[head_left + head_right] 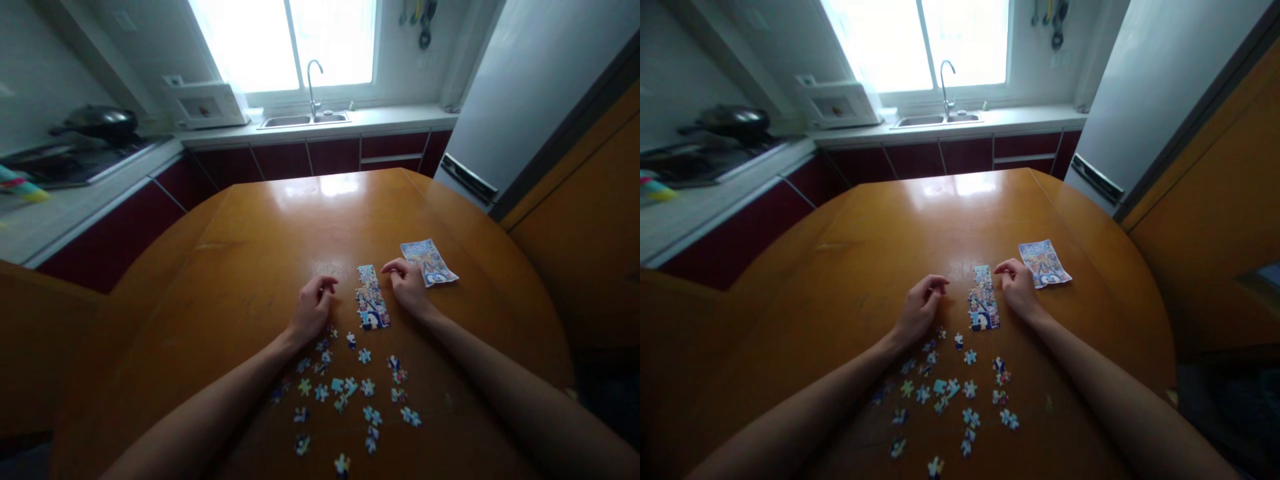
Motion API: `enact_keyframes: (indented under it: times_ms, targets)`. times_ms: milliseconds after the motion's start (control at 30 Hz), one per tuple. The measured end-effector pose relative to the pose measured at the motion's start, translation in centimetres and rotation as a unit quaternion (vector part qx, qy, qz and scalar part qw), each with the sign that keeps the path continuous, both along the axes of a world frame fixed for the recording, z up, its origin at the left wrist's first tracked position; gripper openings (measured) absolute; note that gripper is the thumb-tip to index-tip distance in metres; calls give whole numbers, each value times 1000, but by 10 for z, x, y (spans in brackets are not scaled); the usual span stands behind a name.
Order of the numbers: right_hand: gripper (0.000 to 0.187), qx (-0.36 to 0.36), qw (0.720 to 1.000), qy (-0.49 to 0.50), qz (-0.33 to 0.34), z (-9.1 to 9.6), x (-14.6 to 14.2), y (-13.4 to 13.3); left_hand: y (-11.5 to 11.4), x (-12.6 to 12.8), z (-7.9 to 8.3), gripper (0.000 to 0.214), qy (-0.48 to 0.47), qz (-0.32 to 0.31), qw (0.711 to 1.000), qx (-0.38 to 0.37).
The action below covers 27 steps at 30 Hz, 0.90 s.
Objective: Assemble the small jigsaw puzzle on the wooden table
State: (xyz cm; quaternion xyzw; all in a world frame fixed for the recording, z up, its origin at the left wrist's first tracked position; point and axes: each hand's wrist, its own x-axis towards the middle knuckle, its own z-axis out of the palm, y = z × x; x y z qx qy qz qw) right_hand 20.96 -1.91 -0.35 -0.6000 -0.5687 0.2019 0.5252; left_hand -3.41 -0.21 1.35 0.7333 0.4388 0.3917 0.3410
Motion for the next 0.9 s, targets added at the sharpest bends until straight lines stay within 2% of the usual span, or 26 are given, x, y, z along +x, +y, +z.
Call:
enact_keyframes:
  times_ms: [467, 667, 900]
  targets:
    - [22, 3, 999, -5, 32, -5, 2, 2, -1, -2, 3, 17, 1, -2, 999, -33]
    - [22, 4, 999, -10, 38, -2, -2, -1, -1, -3, 3, 20, 59, -17, 998, 30]
    - [20, -1, 999, -19, 45, 1, -4, -4, 0, -4, 2, 21, 56, -24, 997, 38]
